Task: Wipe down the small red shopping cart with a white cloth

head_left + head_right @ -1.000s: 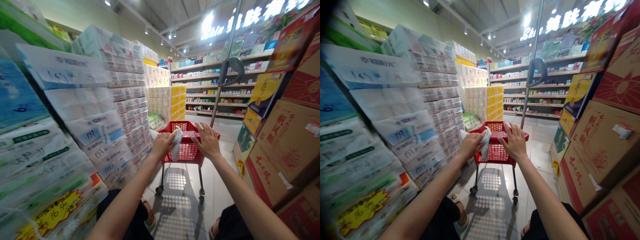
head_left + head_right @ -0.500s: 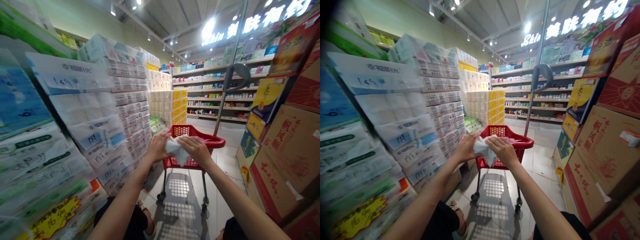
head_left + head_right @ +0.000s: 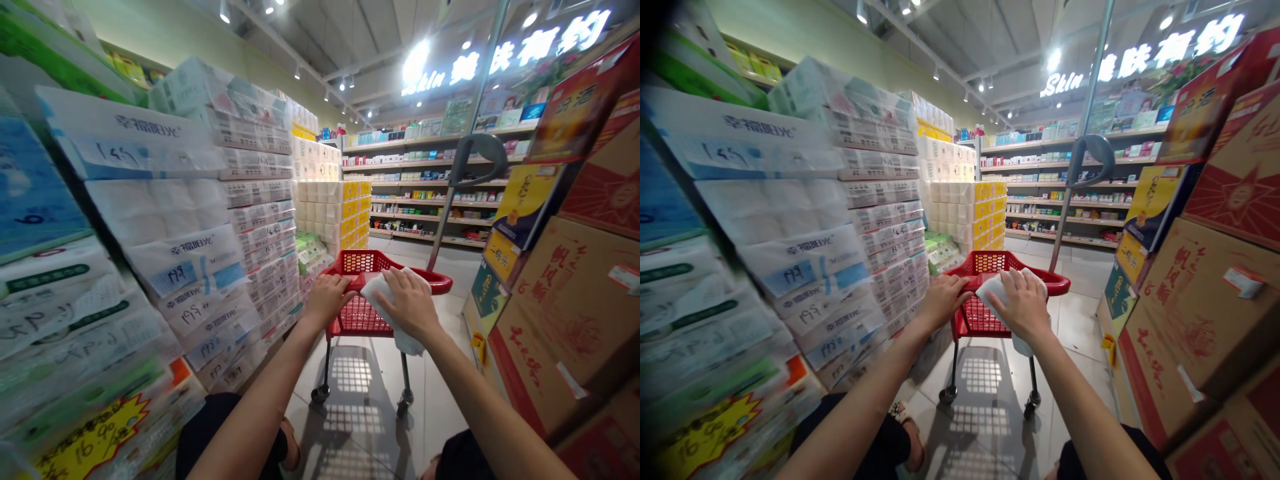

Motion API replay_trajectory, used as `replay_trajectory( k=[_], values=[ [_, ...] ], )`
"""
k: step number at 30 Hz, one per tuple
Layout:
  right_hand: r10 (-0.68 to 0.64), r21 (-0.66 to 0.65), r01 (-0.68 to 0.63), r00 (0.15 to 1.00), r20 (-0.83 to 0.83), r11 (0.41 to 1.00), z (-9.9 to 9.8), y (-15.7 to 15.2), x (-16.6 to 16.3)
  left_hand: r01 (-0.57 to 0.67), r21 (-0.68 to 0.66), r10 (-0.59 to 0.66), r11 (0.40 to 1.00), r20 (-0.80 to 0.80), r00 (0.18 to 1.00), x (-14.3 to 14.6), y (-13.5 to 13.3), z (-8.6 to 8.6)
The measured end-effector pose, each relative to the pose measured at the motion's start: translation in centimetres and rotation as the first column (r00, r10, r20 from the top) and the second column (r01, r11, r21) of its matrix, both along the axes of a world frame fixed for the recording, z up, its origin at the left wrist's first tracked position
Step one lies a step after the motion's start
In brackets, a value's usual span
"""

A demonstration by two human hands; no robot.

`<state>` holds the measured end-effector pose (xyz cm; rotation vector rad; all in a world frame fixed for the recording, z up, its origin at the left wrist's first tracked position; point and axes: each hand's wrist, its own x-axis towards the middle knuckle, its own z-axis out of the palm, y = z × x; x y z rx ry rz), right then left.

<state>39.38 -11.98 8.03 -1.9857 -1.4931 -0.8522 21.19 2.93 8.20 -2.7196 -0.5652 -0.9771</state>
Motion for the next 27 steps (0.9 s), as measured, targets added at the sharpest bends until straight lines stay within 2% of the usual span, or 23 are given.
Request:
replay_trajectory(
  k=[3, 6, 10, 14, 17, 23, 27],
  values=[
    [-0.02, 0.083, 0.019, 1.0, 0.017, 0.996, -0.8, 1.7, -1.4, 0.009, -0.01, -0.009, 1.0, 0.015, 1.0, 0.5, -0.4, -0.1],
    [0.078, 0.129, -0.082, 0.996, 0.037, 0.988, -1.0, 2.9, -2.4, 0.045, -0.038, -0.045, 0.998, 0.014, 0.999, 0.9, -0.7, -0.1],
    [0.205, 0.117, -0.212, 0.976, 0.076, 0.97, -0.8, 3.8, -3.5, 0.087, -0.074, -0.083, 0.993, 0.054, 0.995, 1.0, -0.7, -0.2],
    [0.284, 0.058, -0.289, 0.955, 0.083, 0.955, -0.2, 3.1, -2.8, 0.094, -0.095, -0.089, 0.991, 0.059, 0.994, 0.7, -0.6, -0.2],
    [0.252, 0.056, -0.254, 0.967, 0.044, 0.966, 0.1, 1.4, -0.6, 0.105, -0.102, -0.101, 0.989, 0.046, 0.994, 0.6, -0.8, -0.2],
    [0.09, 0.107, -0.08, 0.992, -0.09, 0.991, -0.5, -1.9, 5.1, 0.121, -0.088, -0.117, 0.989, 0.047, 0.992, 1.4, -2.2, -0.3],
    [0.026, 0.153, -0.007, 0.992, -0.126, 0.988, -0.9, -2.1, 5.4, 0.098, -0.087, -0.092, 0.991, 0.067, 0.994, 2.3, -3.4, -0.3]
  ],
)
